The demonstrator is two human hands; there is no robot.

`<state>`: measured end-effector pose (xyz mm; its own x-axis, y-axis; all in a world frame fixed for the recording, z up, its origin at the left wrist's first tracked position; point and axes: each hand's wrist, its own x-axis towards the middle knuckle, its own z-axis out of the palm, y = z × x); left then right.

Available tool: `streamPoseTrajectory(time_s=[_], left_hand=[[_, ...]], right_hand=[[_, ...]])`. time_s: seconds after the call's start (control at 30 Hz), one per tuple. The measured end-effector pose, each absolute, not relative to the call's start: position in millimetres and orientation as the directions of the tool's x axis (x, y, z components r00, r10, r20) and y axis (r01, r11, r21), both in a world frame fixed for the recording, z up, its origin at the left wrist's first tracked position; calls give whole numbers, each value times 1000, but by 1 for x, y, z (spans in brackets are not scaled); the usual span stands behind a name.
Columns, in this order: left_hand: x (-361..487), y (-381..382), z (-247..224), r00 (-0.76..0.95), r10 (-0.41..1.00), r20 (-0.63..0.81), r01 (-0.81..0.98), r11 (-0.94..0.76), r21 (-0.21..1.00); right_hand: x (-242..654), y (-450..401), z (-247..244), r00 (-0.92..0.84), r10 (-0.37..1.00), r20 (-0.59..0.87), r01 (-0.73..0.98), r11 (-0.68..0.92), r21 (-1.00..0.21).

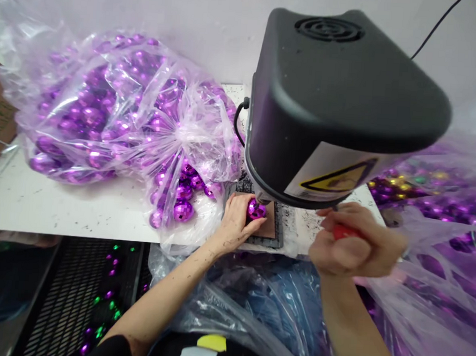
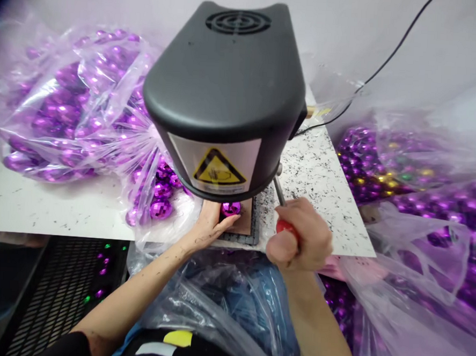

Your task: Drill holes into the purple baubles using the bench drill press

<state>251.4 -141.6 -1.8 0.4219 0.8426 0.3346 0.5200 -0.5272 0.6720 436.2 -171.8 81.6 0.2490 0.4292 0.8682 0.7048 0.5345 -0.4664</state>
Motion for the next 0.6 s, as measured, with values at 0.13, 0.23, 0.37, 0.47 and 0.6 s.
streamPoseTrajectory(time_s=[0.13,0.23,0.37,0.47,0.6], left_hand=[[251,-142,-2,436,819,374,489,-564,666],[245,-158,5,453,798,398,430,-586,686],[226,-192,22,610,731,306,375,-606,701],[203,-195,30,610,751,254,404,-570,716],[174,-151,21,352,851,389,675,-519,525]], right_hand=[[435,-150,130,350,226,909,747,518,-417],[431,-141,150,347,271,898,740,509,-440],[430,-144,154,363,343,866,690,525,-498],[431,-145,151,372,344,862,677,535,-506],[431,-142,150,335,319,887,711,532,-460]])
